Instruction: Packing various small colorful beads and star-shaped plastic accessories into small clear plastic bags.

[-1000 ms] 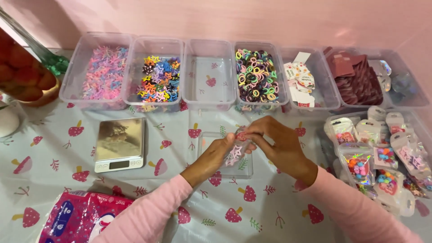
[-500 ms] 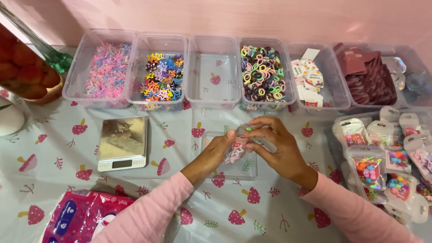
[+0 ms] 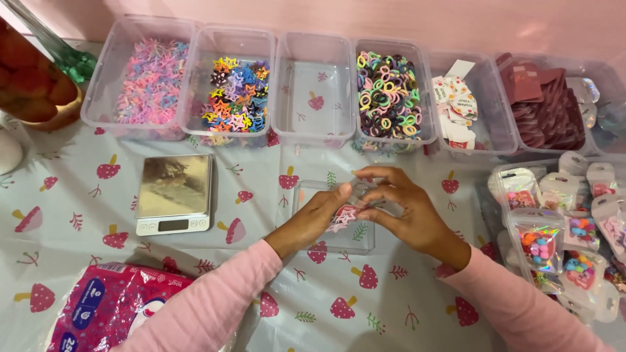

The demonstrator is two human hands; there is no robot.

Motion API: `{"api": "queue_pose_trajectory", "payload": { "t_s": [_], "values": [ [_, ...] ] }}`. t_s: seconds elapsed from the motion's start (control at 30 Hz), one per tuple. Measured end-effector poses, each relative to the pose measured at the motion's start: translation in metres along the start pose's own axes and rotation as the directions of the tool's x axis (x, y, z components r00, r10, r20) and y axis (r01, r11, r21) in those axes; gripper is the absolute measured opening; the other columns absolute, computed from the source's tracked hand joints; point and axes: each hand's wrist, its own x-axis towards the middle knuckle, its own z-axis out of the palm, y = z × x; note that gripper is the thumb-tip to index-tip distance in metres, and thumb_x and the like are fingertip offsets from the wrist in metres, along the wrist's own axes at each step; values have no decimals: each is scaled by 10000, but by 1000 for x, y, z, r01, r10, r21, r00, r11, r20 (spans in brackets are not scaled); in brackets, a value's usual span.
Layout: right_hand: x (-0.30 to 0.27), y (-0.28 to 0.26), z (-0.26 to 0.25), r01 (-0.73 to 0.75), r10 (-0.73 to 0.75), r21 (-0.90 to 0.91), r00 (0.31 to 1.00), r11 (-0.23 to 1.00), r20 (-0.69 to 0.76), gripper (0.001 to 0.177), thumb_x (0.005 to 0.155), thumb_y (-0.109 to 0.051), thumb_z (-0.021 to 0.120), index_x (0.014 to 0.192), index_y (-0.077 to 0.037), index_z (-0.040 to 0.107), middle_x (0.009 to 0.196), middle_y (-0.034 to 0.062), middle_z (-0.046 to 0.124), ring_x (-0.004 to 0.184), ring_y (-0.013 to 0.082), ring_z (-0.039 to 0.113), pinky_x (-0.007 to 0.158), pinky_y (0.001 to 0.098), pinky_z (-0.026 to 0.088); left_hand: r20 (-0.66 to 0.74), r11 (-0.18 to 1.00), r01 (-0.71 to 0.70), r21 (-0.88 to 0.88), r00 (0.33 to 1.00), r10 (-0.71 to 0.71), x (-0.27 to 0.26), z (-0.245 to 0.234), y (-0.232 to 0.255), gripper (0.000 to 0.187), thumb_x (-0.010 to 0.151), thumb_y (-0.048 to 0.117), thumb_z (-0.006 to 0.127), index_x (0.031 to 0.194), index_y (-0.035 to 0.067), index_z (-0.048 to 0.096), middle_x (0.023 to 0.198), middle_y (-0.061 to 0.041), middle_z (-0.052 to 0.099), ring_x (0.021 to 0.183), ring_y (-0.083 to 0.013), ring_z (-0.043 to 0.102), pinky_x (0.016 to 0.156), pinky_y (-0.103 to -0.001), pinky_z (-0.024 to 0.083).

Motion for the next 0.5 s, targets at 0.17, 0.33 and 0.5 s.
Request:
{"api": "queue_pose_trajectory", "payload": {
  "t_s": [0.17,0.33,0.5],
  "values": [
    [2,-9,1,-28,27,75,1000,997,15,135,831,-60,816,951,-59,753,1346,162,636,1147,315,677,962,457,516,-2,1000,27,-6,1000,-27,0,1,4,613,1112,455,352,1142,-19,740,1079,-127,730,1033,-167,624,1074,-428,456],
    [0,5,4,5,-5,2,997,1000,-82,78,880,-38,769,956,-54,762,1298,153,658,1143,322,699,979,460,528,40,989,-120,83,992,117,6,3,12,431,1094,318,441,1340,21,635,1079,-93,724,1012,-167,630,1022,-407,487],
    [-7,11,3,-25,23,-12,990,1000,-137,244,913,11,716,1128,-83,782,944,86,677,879,196,724,868,395,578,-141,922,-178,344,961,239,8,6,16,153,927,138,739,1068,86,709,793,-64,698,828,-99,557,784,-324,527]
  ]
}}
